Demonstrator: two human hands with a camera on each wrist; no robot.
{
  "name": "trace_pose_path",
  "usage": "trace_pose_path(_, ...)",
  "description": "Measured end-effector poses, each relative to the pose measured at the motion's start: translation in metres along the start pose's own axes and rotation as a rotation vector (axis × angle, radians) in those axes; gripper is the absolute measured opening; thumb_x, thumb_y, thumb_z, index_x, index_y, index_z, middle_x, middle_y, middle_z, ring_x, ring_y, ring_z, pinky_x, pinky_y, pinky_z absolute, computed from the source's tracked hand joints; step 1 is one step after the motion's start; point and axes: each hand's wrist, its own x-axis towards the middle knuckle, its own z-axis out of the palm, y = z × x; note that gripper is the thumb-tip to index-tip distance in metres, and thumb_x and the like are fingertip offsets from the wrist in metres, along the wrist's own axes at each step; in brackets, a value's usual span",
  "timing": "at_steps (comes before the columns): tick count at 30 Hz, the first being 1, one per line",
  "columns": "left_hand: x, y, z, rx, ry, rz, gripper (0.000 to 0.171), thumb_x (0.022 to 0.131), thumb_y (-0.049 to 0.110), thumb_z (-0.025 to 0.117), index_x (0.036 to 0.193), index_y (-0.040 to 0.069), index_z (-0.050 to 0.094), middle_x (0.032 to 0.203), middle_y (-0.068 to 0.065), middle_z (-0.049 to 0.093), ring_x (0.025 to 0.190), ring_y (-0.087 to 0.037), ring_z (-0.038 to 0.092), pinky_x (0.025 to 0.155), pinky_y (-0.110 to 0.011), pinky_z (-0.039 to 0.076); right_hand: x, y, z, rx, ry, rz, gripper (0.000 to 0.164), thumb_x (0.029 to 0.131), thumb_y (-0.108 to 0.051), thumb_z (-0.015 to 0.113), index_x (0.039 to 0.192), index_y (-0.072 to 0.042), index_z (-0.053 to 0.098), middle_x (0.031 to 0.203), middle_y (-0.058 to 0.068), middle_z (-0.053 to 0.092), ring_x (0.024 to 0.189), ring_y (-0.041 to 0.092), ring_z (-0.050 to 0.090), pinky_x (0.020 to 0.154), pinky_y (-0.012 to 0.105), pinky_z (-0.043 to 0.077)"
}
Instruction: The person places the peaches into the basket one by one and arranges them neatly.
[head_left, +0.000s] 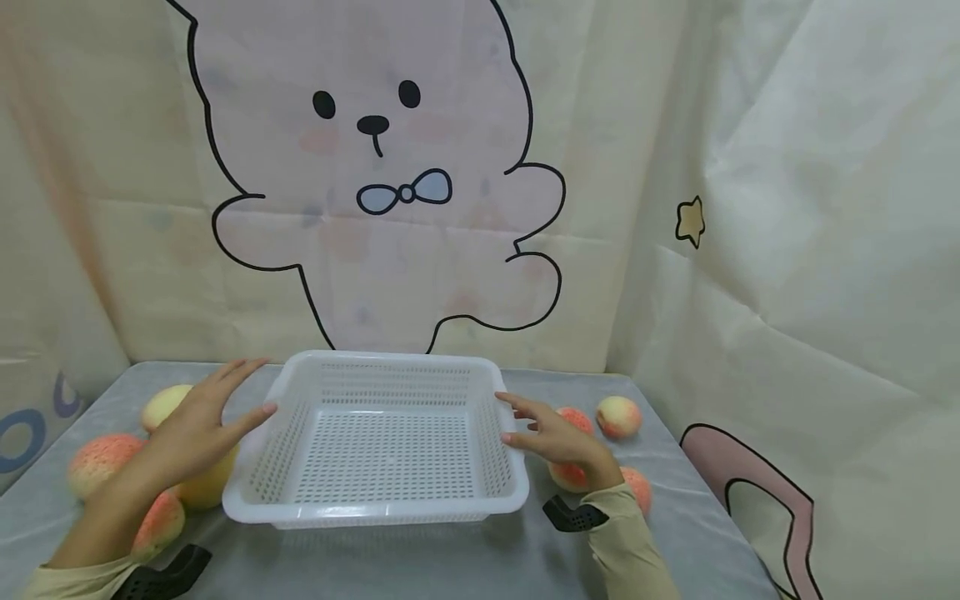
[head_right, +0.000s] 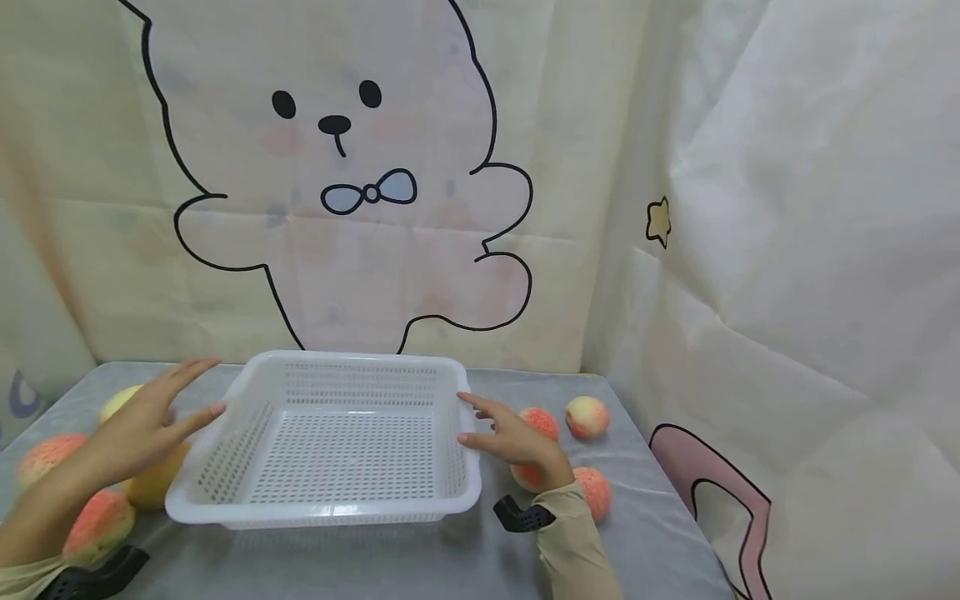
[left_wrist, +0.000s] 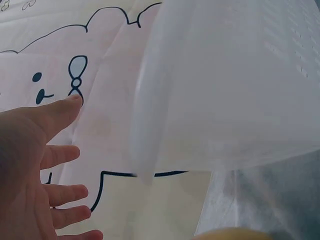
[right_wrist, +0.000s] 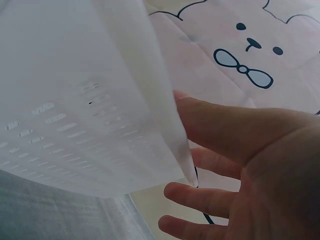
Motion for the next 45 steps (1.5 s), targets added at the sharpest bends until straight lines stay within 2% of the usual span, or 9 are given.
trace_pose_path(7, -0.007, -0.017, -0.009, -0.041, 0.029, -0.018, 0.076, 0.099, 0.036, 0.065, 0.159, 0.008, 0.028, 0.157, -0.035, 0.031, 0.137, -0.061, 0.032, 0.095, -0.081, 0.033, -0.002, -0.001, -0.003, 0.029, -0.017, 0.001, 0.074, 0.099, -0.025, 0.066, 0.158, -0.001, 0.029, 0.152, 0.020, 0.048, 0.137, 0.048, 0.044, 0.113, 0.072, 0.029)
trace_pose_path(13, -0.016, -0.038, -0.022, -0.086, 0.009, -0.057, 0.078, 0.101, 0.037, 0.061, 0.162, 0.009, 0.021, 0.158, -0.039, 0.025, 0.138, -0.066, 0.025, 0.099, -0.084, 0.022, -0.001, 0.002, -0.003, 0.053, -0.019, -0.007, 0.074, 0.099, -0.023, 0.065, 0.159, -0.002, 0.028, 0.150, 0.020, 0.050, 0.137, 0.049, 0.045, 0.112, 0.072, 0.032)
trace_pose_path(19, -0.022, -0.057, -0.035, 0.004, 0.058, -0.082, 0.074, 0.102, 0.034, 0.060, 0.158, 0.001, 0.025, 0.151, -0.044, 0.030, 0.130, -0.068, 0.030, 0.095, -0.084, 0.025, 0.000, 0.004, 0.000, 0.080, -0.039, -0.007, 0.073, 0.100, -0.021, 0.064, 0.159, -0.001, 0.026, 0.147, 0.022, 0.052, 0.135, 0.048, 0.046, 0.106, 0.062, 0.046)
trace_pose_path(23, -0.029, -0.069, -0.042, 0.057, 0.076, -0.097, 0.071, 0.103, 0.034, 0.056, 0.156, -0.003, 0.025, 0.152, -0.046, 0.025, 0.133, -0.071, 0.023, 0.097, -0.086, 0.018, 0.000, 0.002, -0.001, 0.075, -0.029, 0.001, 0.073, 0.100, -0.021, 0.065, 0.159, -0.003, 0.026, 0.148, 0.020, 0.052, 0.136, 0.047, 0.046, 0.108, 0.064, 0.043)
trace_pose_path(26, -0.035, -0.080, -0.045, 0.092, 0.064, -0.145, 0.074, 0.104, 0.037, 0.053, 0.157, -0.004, 0.021, 0.153, -0.047, 0.020, 0.133, -0.072, 0.020, 0.096, -0.087, 0.017, 0.001, 0.000, -0.002, 0.069, -0.031, -0.001, 0.074, 0.099, -0.023, 0.065, 0.160, -0.004, 0.026, 0.151, 0.020, 0.050, 0.138, 0.048, 0.045, 0.111, 0.067, 0.039)
trace_pose_path(33, -0.041, -0.099, -0.047, 0.144, 0.074, -0.191, 0.076, 0.105, 0.040, 0.052, 0.155, -0.008, 0.022, 0.148, -0.050, 0.022, 0.129, -0.071, 0.023, 0.095, -0.083, 0.022, 0.001, 0.000, -0.002, 0.064, -0.036, -0.010, 0.075, 0.099, -0.025, 0.066, 0.159, -0.003, 0.027, 0.152, 0.020, 0.048, 0.138, 0.050, 0.045, 0.112, 0.070, 0.035)
trace_pose_path(36, -0.045, -0.103, -0.047, 0.167, 0.062, -0.241, 0.075, 0.105, 0.042, 0.049, 0.153, -0.010, 0.022, 0.146, -0.052, 0.021, 0.128, -0.071, 0.022, 0.094, -0.083, 0.024, 0.002, -0.001, -0.001, 0.072, -0.034, -0.006, 0.076, 0.098, -0.025, 0.067, 0.159, -0.002, 0.027, 0.152, 0.021, 0.048, 0.138, 0.051, 0.044, 0.114, 0.071, 0.030)
trace_pose_path(40, -0.051, -0.110, -0.047, 0.190, 0.032, -0.298, 0.078, 0.106, 0.046, 0.045, 0.153, -0.011, 0.019, 0.142, -0.055, 0.018, 0.126, -0.072, 0.021, 0.093, -0.083, 0.026, 0.003, -0.001, -0.001, 0.077, -0.035, -0.002, 0.076, 0.099, -0.026, 0.067, 0.159, -0.002, 0.027, 0.152, 0.022, 0.048, 0.138, 0.052, 0.044, 0.114, 0.070, 0.031)
trace_pose_path(45, -0.050, -0.134, -0.053, 0.184, -0.055, -0.291, 0.089, 0.103, 0.051, 0.048, 0.152, -0.014, 0.014, 0.140, -0.056, 0.023, 0.119, -0.073, 0.028, 0.089, -0.081, 0.032, 0.003, -0.001, -0.001, 0.080, -0.029, 0.009, 0.075, 0.098, -0.026, 0.067, 0.159, -0.004, 0.029, 0.153, 0.021, 0.048, 0.138, 0.052, 0.044, 0.114, 0.071, 0.031)
